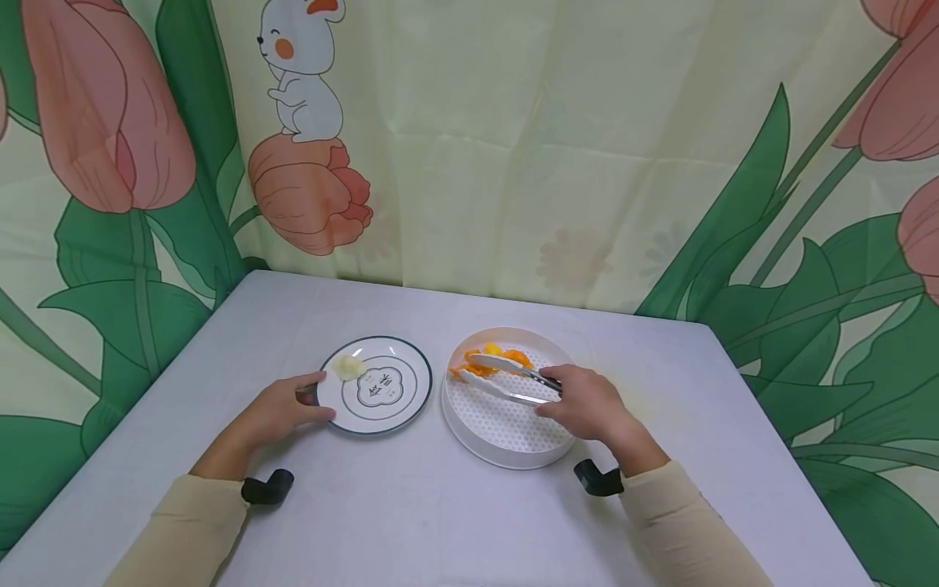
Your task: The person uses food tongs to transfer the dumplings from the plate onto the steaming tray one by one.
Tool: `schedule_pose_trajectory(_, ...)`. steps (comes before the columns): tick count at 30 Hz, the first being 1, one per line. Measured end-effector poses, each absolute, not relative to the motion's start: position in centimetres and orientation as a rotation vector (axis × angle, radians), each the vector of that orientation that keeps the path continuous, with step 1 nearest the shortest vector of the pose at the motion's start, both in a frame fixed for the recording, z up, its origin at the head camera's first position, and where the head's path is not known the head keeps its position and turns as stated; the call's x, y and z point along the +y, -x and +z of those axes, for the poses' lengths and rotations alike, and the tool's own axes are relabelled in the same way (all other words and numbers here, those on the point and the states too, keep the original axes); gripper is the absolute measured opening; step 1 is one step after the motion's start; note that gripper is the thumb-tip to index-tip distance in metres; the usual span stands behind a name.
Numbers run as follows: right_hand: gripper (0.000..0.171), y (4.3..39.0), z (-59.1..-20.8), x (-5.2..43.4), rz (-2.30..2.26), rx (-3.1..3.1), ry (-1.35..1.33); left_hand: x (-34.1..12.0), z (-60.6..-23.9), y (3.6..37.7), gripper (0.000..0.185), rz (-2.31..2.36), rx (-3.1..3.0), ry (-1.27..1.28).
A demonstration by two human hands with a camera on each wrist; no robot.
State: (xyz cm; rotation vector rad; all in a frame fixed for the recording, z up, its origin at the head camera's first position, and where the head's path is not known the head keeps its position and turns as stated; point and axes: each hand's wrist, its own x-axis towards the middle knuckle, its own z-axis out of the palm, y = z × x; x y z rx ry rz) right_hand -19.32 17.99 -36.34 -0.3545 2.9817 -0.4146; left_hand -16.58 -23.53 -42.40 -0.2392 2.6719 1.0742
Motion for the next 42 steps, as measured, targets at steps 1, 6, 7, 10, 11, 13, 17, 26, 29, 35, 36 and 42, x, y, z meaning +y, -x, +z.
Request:
schedule_pose_trajectory(1,0.06,19.3,-36.4,17.9,-0.408,2.984,0.357,-23.5,-42.4,16.6,0.089,1.074,2.673,0.24)
schedule_pose_trajectory(6,0.061,19.3,-36.3,17.8,-0.414,2.989,0.357,-23.6,-42.6,16.6,0.089,1.072,2.677,0.239)
schedule_pose_trajectory(7,0.06,19.2,-36.3,17.8,-0.419,2.993,0.354,-23.6,-42.6,16.6,0.089,1.07,2.677,0.239)
schedule_pose_trajectory(10,0.06,19.2,-36.0,17.7,-0.436,3.014,0.35,-23.6,-42.6,16.6,0.09,1.066,2.679,0.244)
schedule_pose_trajectory(11,0.059,19.2,-35.9,17.7,-0.441,3.023,0.356,-23.6,-42.7,16.6,0.09,1.064,2.679,0.246)
schedule_pose_trajectory(13,0.059,19.2,-35.6,17.6,-0.454,3.038,0.362,-23.6,-42.7,16.6,0.09,1.063,2.678,0.251)
schedule_pose_trajectory(17,0.059,19.3,-35.0,17.0,-0.483,3.048,0.401,-23.5,-42.7,16.6,0.09,1.06,2.673,0.267)
schedule_pose_trajectory(26,0.056,19.7,-34.3,13.9,-0.455,3.031,0.586,-23.5,-42.6,16.8,0.088,1.064,2.667,0.28)
schedule_pose_trajectory(29,0.055,20.1,-34.5,12.6,-0.425,3.028,0.659,-23.5,-42.6,16.8,0.088,1.061,2.672,0.27)
schedule_pose_trajectory(35,0.051,20.9,-35.1,9.8,-0.418,2.962,0.748,-23.6,-42.7,16.8,0.09,1.069,2.681,0.254)
schedule_pose_trajectory(36,0.05,20.9,-35.2,9.5,-0.417,2.954,0.758,-23.6,-42.8,16.8,0.09,1.069,2.681,0.255)
schedule_pose_trajectory(42,0.048,21.3,-35.7,7.7,-0.397,2.917,0.784,-23.7,-42.9,16.9,0.09,1.055,2.682,0.26)
